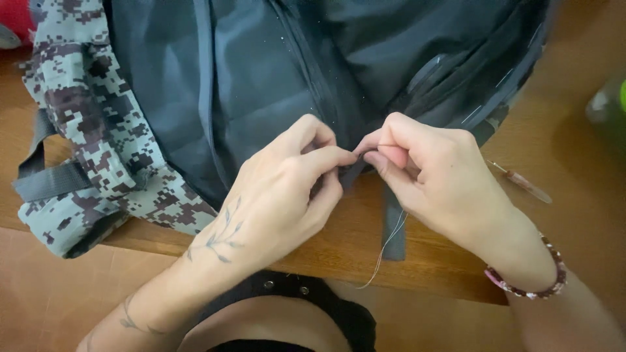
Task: The person threads a needle and sews a gray strap onto a camouflage backpack.
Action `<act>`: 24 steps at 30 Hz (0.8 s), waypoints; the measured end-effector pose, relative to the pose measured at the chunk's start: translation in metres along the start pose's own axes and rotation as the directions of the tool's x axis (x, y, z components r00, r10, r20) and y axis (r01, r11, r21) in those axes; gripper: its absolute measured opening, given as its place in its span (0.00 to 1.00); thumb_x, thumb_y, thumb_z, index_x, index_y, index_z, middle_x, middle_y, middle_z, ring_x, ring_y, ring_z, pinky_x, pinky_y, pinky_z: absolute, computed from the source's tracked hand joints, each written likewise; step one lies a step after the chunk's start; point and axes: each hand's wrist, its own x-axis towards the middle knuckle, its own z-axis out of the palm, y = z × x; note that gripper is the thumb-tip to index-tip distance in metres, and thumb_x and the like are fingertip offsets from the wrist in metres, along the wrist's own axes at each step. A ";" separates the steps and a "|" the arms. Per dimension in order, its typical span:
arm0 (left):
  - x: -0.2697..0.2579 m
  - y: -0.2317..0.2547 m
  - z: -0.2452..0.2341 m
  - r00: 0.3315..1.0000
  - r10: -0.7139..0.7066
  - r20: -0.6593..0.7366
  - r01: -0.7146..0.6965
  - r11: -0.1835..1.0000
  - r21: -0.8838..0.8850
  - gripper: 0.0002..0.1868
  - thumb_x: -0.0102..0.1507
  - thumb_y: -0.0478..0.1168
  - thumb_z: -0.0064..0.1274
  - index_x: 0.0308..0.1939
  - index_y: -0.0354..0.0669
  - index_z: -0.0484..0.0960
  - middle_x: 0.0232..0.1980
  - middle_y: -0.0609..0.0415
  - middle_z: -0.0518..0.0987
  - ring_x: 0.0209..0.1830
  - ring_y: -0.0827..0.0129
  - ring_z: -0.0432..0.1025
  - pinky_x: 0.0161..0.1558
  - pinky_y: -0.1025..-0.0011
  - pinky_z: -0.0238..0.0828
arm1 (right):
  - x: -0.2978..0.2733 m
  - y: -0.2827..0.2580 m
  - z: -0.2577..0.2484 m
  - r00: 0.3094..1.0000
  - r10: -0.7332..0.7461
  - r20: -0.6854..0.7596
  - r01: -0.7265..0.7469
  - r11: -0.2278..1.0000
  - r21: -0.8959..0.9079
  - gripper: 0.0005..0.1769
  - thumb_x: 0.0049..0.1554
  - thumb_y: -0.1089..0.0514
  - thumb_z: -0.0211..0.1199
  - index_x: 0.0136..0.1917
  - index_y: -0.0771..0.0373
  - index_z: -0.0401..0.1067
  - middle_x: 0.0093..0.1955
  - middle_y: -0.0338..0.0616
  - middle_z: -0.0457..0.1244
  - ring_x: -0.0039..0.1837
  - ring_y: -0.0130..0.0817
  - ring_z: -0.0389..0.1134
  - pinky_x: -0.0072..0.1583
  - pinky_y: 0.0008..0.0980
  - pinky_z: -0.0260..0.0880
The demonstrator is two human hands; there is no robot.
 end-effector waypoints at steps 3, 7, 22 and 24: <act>-0.005 0.006 0.004 0.996 0.013 -0.091 -0.010 0.999 0.038 0.10 0.61 0.38 0.55 0.44 0.39 0.83 0.39 0.55 0.72 0.29 0.62 0.70 0.28 0.64 0.69 | 0.001 -0.002 0.000 0.997 0.057 -0.053 -0.059 0.998 -0.028 0.13 0.58 0.63 0.62 0.35 0.57 0.61 0.41 0.26 0.71 0.30 0.23 0.60 0.39 0.24 0.63; -0.007 -0.002 0.012 0.995 0.006 -0.099 0.007 0.992 0.126 0.05 0.65 0.42 0.57 0.39 0.46 0.80 0.33 0.57 0.75 0.32 0.60 0.72 0.29 0.61 0.67 | 0.002 -0.012 -0.005 0.983 0.181 -0.037 -0.175 0.977 0.124 0.25 0.56 0.62 0.62 0.30 0.56 0.47 0.43 0.28 0.75 0.37 0.14 0.69 0.43 0.19 0.63; -0.003 -0.002 0.018 0.986 0.039 -0.163 -0.003 0.976 0.216 0.08 0.66 0.46 0.59 0.43 0.47 0.81 0.32 0.60 0.74 0.31 0.64 0.69 0.30 0.66 0.66 | 0.003 -0.014 -0.003 0.957 0.283 -0.069 -0.261 0.938 0.229 0.31 0.52 0.63 0.66 0.30 0.55 0.41 0.44 0.33 0.76 0.27 0.17 0.41 0.31 0.18 0.47; -0.001 -0.004 0.019 0.985 0.028 -0.168 0.006 0.981 0.195 0.06 0.66 0.44 0.58 0.41 0.49 0.83 0.31 0.61 0.74 0.30 0.65 0.69 0.28 0.66 0.65 | 0.001 -0.014 -0.002 0.949 0.302 -0.084 -0.274 0.930 0.244 0.31 0.53 0.63 0.67 0.30 0.55 0.42 0.45 0.33 0.76 0.28 0.17 0.42 0.31 0.18 0.47</act>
